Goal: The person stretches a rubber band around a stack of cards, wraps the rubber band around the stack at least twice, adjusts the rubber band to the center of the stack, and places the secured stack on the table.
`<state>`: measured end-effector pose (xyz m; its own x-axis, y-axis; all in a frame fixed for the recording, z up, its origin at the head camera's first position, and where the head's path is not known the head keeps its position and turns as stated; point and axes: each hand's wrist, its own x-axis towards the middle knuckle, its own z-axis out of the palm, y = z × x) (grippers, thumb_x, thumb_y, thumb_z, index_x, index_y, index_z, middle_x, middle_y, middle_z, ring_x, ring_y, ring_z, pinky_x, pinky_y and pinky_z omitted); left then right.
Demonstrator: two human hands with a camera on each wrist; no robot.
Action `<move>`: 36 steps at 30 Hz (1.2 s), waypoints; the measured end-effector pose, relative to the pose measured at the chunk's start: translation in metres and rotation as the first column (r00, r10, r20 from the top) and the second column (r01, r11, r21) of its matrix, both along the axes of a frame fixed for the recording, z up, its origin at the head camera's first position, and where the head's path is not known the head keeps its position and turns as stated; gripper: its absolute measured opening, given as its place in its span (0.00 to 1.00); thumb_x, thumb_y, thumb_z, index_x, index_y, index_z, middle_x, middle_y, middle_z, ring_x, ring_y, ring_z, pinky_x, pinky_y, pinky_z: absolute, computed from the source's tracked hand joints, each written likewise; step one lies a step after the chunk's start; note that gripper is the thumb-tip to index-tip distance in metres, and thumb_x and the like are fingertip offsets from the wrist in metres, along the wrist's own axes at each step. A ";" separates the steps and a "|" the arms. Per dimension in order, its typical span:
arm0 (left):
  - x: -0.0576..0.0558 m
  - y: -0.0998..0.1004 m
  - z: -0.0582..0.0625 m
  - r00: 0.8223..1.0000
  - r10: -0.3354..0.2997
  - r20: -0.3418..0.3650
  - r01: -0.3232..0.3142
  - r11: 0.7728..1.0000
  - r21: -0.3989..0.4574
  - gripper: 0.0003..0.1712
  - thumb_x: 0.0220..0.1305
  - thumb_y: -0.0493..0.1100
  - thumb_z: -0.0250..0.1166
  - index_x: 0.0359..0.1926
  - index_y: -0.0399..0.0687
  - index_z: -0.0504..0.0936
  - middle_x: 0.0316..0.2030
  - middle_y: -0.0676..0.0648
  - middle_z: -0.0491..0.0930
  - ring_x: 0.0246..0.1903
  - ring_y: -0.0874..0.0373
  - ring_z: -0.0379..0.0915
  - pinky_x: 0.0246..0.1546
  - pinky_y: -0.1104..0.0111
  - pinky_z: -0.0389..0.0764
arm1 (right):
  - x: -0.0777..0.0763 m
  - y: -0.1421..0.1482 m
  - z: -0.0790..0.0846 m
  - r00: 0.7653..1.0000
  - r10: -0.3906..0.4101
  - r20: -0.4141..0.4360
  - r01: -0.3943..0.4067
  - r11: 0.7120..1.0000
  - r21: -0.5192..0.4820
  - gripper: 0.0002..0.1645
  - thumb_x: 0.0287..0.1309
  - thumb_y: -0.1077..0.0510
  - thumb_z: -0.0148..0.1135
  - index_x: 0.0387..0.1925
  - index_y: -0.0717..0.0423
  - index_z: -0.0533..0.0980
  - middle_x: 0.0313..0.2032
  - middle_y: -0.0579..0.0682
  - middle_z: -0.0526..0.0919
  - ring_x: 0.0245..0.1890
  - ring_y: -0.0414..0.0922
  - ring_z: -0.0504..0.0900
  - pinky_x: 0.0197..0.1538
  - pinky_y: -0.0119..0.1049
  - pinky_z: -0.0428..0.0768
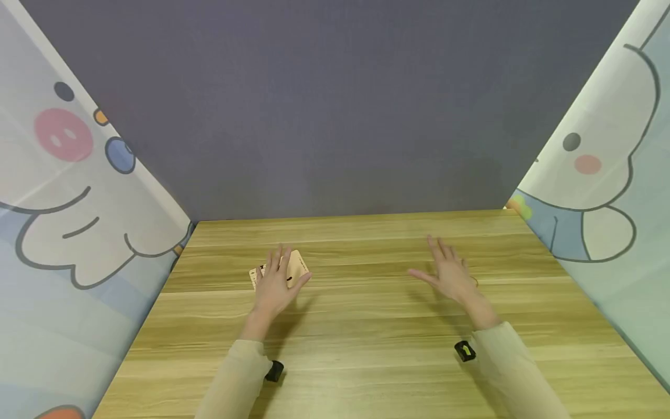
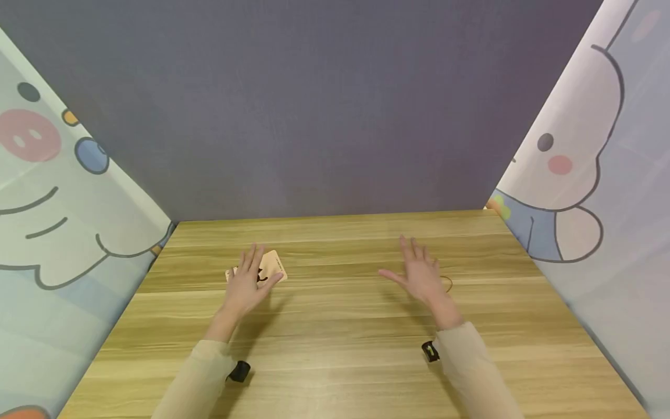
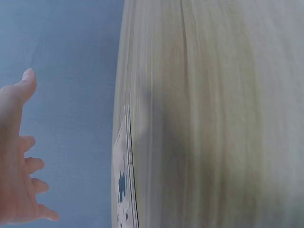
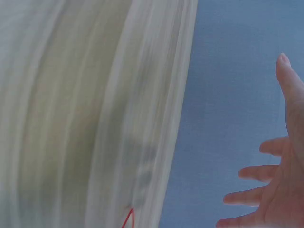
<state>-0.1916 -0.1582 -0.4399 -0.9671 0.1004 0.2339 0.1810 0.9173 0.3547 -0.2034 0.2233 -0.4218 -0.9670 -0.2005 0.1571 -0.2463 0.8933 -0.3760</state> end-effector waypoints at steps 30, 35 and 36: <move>0.019 -0.053 -0.021 0.992 0.125 -0.034 -0.101 0.908 0.407 0.44 0.50 0.46 0.68 0.60 0.26 0.57 0.55 0.26 0.61 0.55 0.34 0.56 0.57 0.47 0.61 | 0.027 0.081 -0.021 0.991 -0.091 0.102 0.123 0.917 -0.378 0.44 0.56 0.50 0.57 0.61 0.75 0.51 0.56 0.76 0.57 0.49 0.71 0.62 0.46 0.62 0.70; 0.016 -0.054 -0.019 0.985 0.162 0.064 -0.174 0.894 0.412 0.45 0.47 0.45 0.69 0.59 0.24 0.57 0.55 0.25 0.61 0.55 0.34 0.56 0.58 0.48 0.60 | 0.029 0.089 -0.022 0.982 -0.106 0.157 0.158 0.915 -0.372 0.42 0.57 0.51 0.56 0.60 0.76 0.52 0.53 0.78 0.60 0.47 0.72 0.66 0.46 0.60 0.72; 0.016 -0.054 -0.019 0.982 0.170 0.080 -0.188 0.889 0.417 0.46 0.47 0.44 0.69 0.59 0.23 0.57 0.55 0.25 0.61 0.55 0.34 0.56 0.58 0.48 0.60 | 0.029 0.090 -0.022 0.981 -0.107 0.159 0.160 0.916 -0.368 0.41 0.57 0.51 0.57 0.59 0.76 0.53 0.52 0.78 0.61 0.46 0.71 0.67 0.45 0.59 0.73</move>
